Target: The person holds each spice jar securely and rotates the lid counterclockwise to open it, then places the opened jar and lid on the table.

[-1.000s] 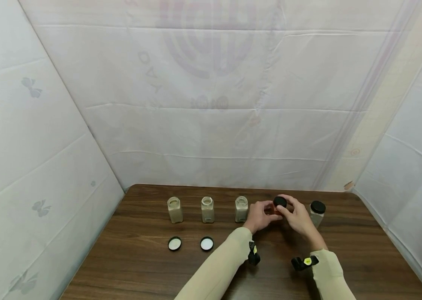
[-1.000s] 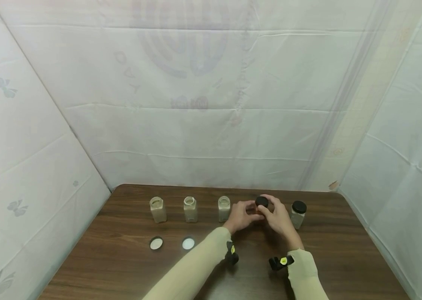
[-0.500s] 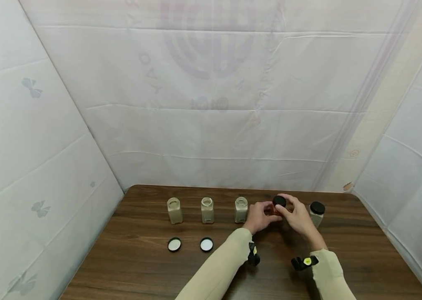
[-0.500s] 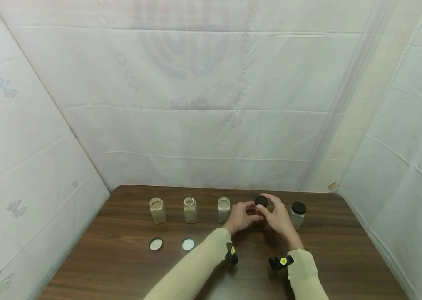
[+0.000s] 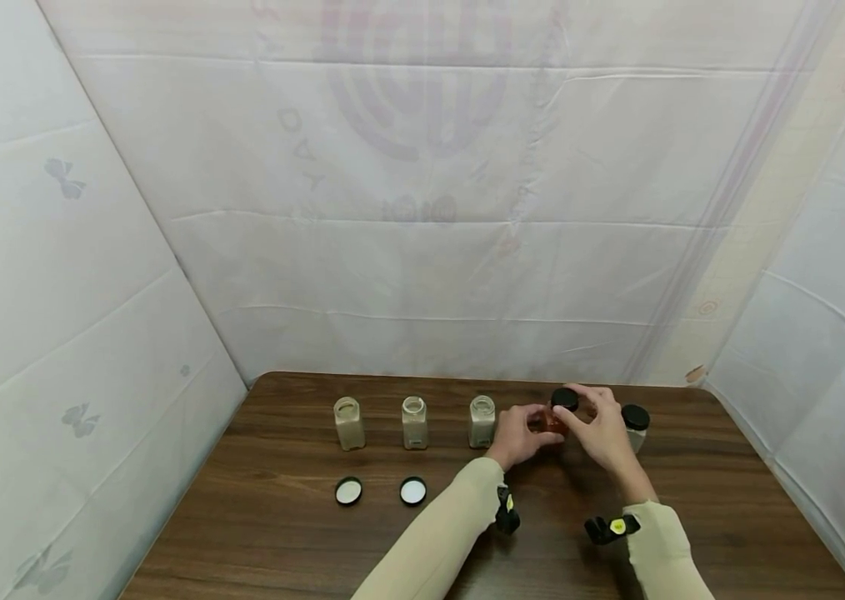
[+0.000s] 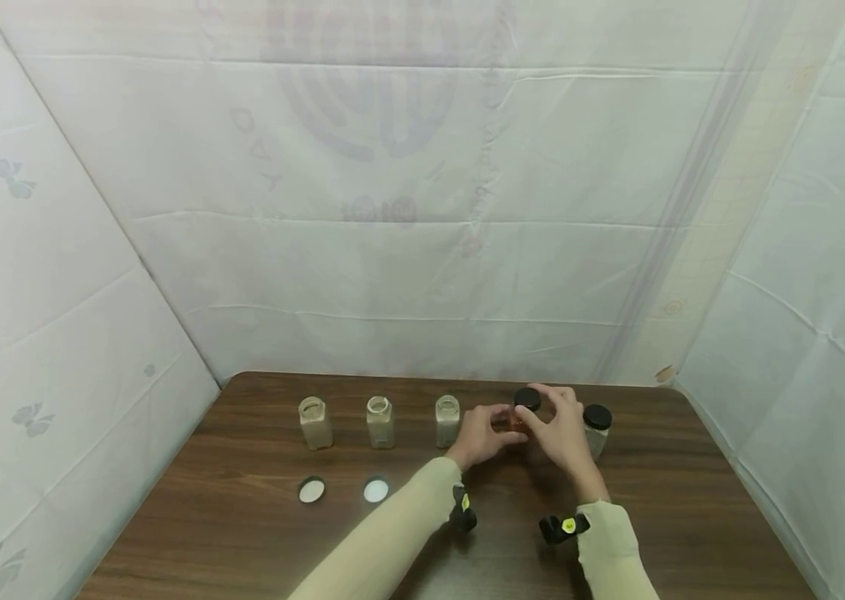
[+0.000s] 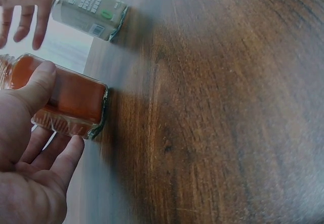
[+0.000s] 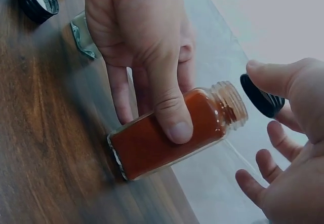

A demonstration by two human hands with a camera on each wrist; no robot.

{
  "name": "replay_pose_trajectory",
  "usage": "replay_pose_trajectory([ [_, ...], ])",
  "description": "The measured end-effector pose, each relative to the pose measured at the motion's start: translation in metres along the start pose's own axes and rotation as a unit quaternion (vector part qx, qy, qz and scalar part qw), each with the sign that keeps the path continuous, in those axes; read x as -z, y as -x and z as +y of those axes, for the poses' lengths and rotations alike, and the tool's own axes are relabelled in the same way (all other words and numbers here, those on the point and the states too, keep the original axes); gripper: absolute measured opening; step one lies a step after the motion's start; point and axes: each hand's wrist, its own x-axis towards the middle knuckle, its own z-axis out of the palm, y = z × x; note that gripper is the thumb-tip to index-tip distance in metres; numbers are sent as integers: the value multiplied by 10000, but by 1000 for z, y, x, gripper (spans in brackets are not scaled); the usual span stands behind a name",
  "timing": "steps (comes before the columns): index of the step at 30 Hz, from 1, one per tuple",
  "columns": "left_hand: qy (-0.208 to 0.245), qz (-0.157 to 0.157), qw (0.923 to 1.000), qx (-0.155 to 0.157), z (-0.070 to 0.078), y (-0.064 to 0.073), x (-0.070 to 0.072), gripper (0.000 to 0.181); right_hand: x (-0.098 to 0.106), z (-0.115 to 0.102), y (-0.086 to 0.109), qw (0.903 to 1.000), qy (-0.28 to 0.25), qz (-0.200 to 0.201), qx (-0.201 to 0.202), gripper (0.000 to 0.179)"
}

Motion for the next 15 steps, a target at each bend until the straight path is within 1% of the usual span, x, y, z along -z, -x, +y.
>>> replay_pose_trajectory([
  [3,-23,5,10000,-29,0,1,0,31,3,-2,2,9995,205,200,119,50],
  [8,-5,-29,10000,73,1,1,0,40,9,-4,6,9961,637,527,305,47],
  [12,27,-36,10000,44,1,2,0,43,15,-5,10,9934,874,678,310,46],
  [15,-14,-2,10000,-11,1,2,-1,43,20,-7,13,9930,916,699,241,46],
])
